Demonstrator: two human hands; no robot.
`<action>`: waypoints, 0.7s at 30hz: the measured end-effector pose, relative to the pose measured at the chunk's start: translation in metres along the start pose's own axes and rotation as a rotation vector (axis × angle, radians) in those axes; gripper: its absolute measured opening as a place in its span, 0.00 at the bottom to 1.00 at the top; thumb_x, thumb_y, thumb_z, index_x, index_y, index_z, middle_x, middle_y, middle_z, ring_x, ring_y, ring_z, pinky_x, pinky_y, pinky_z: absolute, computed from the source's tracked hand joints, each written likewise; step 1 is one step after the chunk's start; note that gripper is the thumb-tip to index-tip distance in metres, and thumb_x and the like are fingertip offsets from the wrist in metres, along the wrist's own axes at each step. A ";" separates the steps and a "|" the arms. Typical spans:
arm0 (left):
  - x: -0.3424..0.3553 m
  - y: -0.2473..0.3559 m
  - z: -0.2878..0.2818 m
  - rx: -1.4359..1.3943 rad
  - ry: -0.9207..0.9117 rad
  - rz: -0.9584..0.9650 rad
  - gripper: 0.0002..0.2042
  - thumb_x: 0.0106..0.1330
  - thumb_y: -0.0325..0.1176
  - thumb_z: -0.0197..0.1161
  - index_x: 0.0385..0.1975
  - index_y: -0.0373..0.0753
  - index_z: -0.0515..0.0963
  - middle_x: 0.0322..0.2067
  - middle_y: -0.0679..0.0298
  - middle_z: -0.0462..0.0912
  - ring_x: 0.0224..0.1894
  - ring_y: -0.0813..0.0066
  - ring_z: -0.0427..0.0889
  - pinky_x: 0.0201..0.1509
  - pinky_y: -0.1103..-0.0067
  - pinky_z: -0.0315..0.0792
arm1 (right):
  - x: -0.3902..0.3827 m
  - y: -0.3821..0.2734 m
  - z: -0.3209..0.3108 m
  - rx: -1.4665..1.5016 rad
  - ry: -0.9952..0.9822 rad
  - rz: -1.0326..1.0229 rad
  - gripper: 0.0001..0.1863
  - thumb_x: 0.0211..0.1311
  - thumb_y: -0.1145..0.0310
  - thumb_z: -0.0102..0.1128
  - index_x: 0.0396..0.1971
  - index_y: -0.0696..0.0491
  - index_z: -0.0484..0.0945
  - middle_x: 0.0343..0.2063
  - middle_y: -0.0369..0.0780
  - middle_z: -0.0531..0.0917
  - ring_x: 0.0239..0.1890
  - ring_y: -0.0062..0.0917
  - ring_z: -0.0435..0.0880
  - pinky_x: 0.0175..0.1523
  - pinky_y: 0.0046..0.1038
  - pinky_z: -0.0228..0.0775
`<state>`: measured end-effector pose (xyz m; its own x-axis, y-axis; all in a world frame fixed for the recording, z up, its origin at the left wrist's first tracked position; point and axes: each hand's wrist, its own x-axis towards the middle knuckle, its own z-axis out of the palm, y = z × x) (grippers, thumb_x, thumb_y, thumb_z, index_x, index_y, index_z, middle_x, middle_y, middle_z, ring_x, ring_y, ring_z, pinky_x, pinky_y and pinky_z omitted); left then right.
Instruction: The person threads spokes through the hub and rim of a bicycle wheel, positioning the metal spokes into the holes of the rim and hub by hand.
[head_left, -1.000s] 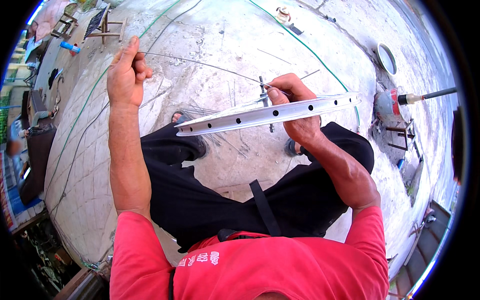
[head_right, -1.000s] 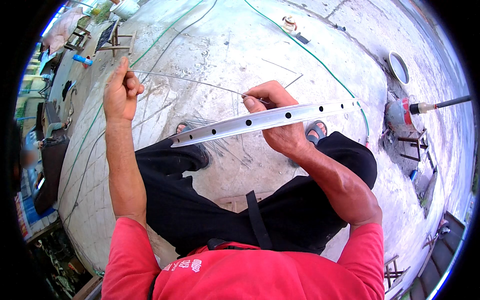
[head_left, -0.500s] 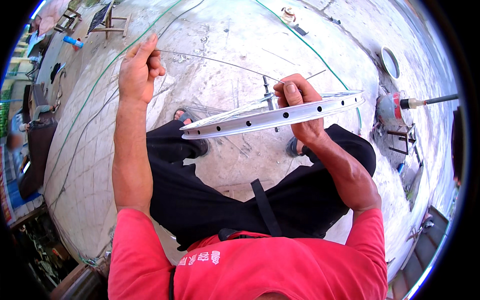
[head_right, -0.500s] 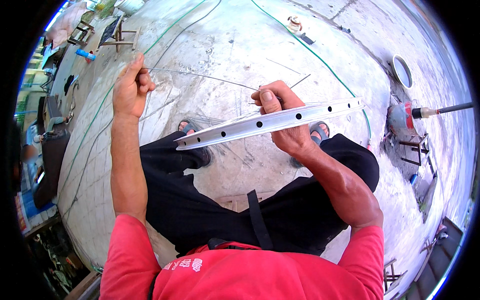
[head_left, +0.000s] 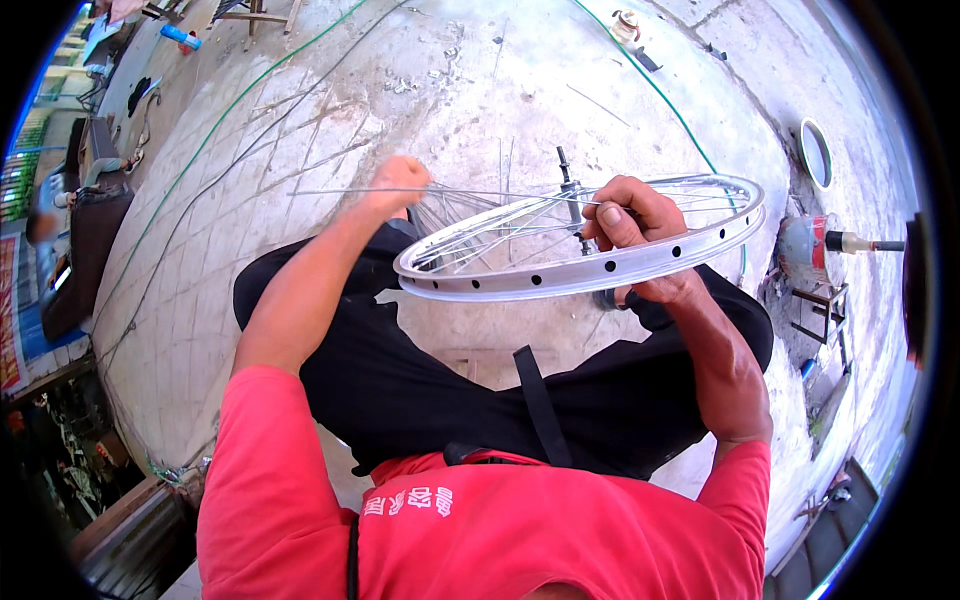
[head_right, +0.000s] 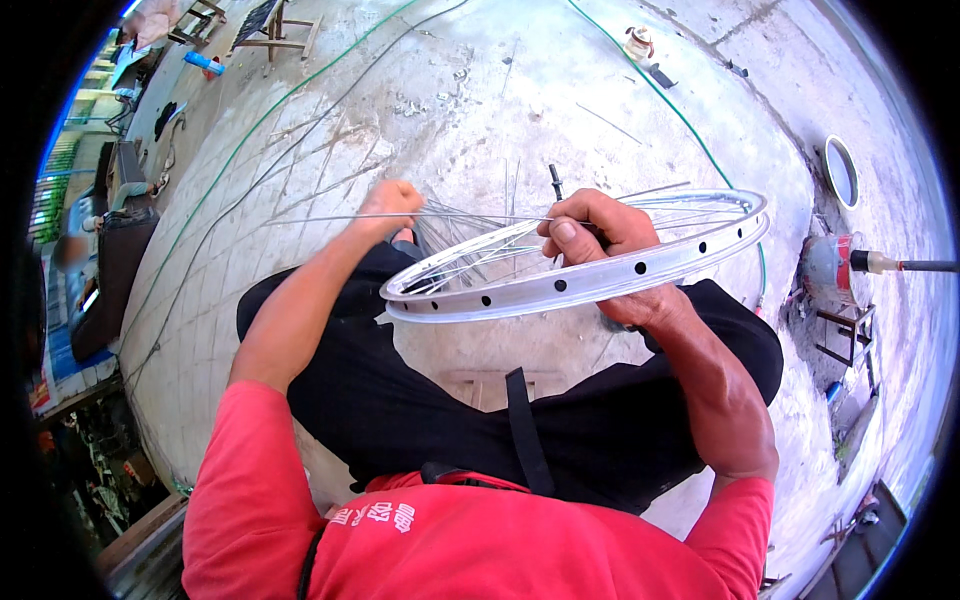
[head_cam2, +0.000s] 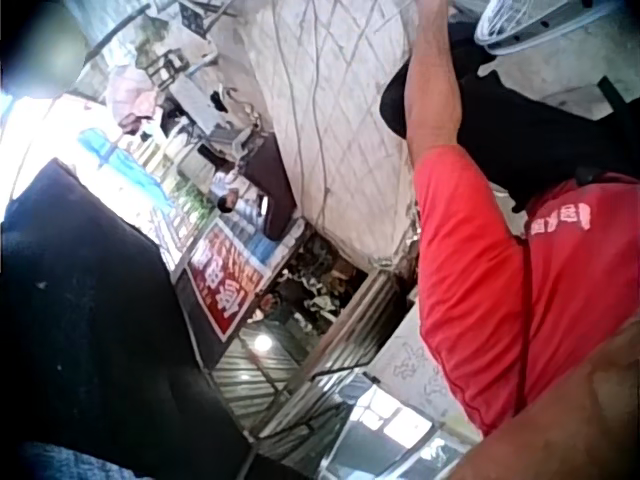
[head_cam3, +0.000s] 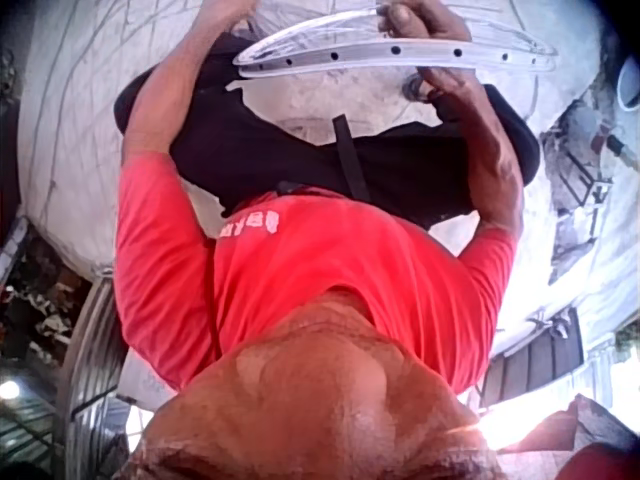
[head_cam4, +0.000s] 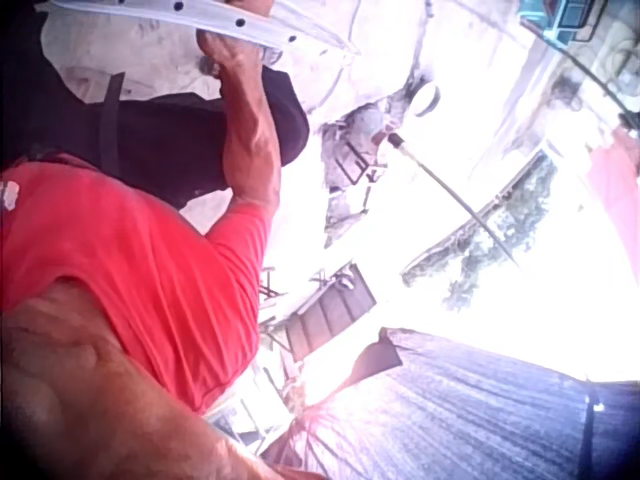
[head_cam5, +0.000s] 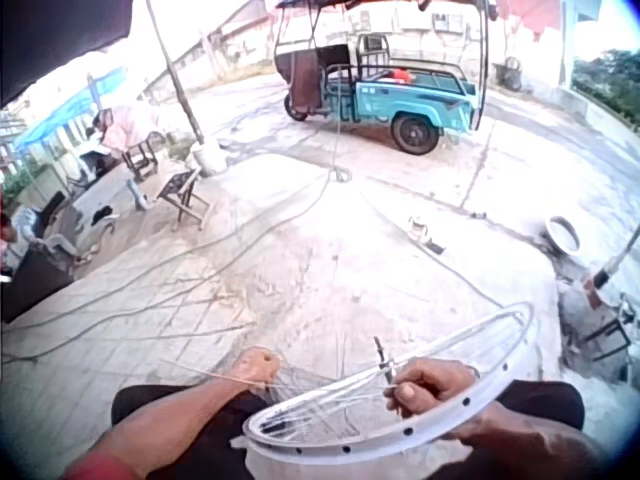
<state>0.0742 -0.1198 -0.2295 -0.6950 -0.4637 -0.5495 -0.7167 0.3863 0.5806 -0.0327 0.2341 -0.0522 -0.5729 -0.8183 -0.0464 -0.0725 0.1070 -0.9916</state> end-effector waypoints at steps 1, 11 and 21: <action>-0.002 -0.008 0.011 -0.027 -0.064 -0.070 0.12 0.61 0.39 0.64 0.27 0.36 0.83 0.19 0.60 0.84 0.24 0.72 0.83 0.30 0.74 0.75 | -0.002 -0.002 -0.003 0.010 -0.010 0.027 0.10 0.74 0.66 0.54 0.40 0.58 0.79 0.29 0.39 0.82 0.29 0.18 0.79 0.36 0.23 0.73; -0.036 0.051 0.013 0.143 -0.361 0.202 0.14 0.62 0.35 0.68 0.42 0.33 0.83 0.32 0.59 0.86 0.37 0.76 0.84 0.42 0.77 0.77 | 0.004 -0.013 -0.014 -0.200 -0.061 -0.306 0.06 0.64 0.75 0.60 0.39 0.58 0.81 0.33 0.40 0.81 0.33 0.24 0.80 0.38 0.27 0.72; -0.140 0.158 -0.001 -0.486 -0.528 0.587 0.14 0.70 0.27 0.62 0.53 0.31 0.77 0.43 0.60 0.84 0.45 0.77 0.83 0.51 0.79 0.77 | 0.016 -0.010 -0.008 -0.271 -0.116 -0.397 0.07 0.65 0.71 0.62 0.39 0.58 0.81 0.31 0.41 0.79 0.31 0.28 0.79 0.35 0.28 0.71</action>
<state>0.0584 0.0054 -0.0604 -0.9603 0.1699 -0.2211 -0.2222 0.0123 0.9749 -0.0471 0.2243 -0.0418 -0.3646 -0.8814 0.3002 -0.4852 -0.0954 -0.8692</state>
